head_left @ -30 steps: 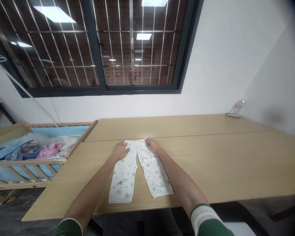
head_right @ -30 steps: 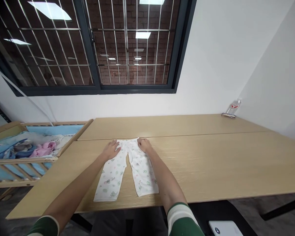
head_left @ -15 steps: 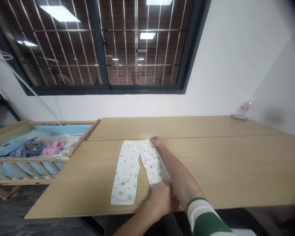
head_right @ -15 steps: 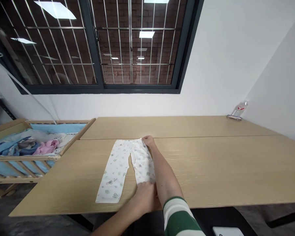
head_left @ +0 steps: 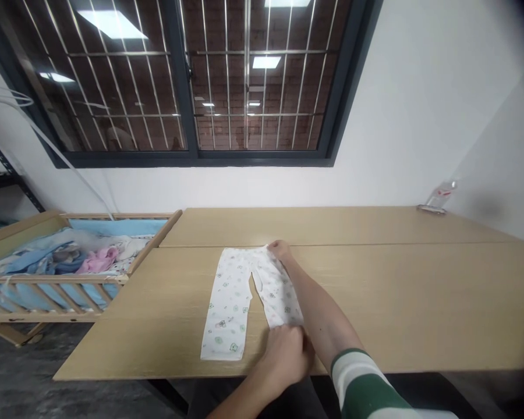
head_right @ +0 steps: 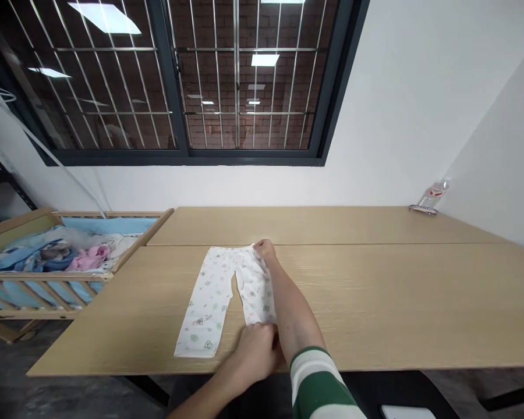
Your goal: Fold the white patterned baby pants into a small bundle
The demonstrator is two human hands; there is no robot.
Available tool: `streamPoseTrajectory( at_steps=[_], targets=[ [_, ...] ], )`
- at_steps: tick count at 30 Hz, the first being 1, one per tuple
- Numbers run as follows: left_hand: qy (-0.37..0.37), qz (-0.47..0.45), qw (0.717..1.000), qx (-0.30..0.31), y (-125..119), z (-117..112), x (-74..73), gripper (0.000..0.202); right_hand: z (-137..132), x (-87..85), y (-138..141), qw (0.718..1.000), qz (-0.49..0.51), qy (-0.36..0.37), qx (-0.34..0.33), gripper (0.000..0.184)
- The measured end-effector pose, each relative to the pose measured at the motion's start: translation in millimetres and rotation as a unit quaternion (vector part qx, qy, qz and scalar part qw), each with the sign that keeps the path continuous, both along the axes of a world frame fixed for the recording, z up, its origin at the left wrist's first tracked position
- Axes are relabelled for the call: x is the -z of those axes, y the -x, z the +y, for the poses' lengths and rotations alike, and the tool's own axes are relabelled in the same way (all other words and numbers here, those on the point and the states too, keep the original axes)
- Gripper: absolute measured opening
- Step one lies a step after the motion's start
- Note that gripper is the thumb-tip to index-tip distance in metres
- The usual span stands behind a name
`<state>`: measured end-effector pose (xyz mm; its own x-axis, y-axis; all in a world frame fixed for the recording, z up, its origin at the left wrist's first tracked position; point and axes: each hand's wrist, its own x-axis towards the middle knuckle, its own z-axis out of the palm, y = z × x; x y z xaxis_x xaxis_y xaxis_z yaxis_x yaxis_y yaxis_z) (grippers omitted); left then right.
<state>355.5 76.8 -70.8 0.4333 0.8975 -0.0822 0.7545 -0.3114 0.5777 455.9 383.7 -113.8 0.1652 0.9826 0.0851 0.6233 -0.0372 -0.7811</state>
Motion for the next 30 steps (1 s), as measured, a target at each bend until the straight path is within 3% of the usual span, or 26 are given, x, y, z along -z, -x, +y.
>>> streamPoseTrajectory(
  at_steps=[7,14,21,30],
  targets=[
    [0.026,-0.136,0.986,-0.098,41,-12,-4.9,0.041,3,-30.9,24,0.997,0.071,-0.010,-0.008,0.020],
    [0.040,-0.301,0.938,-0.169,96,-36,5.2,0.047,-1,-53.4,74,0.994,0.094,-0.014,-0.053,0.021],
    [0.026,-0.280,0.933,-0.224,145,-56,27.1,0.050,-5,-40.7,128,0.995,0.068,-0.018,-0.070,0.024],
    [0.019,-0.262,0.926,-0.271,167,-60,35.4,0.052,-17,-20.7,184,0.994,0.026,-0.044,-0.095,0.019]
  ],
)
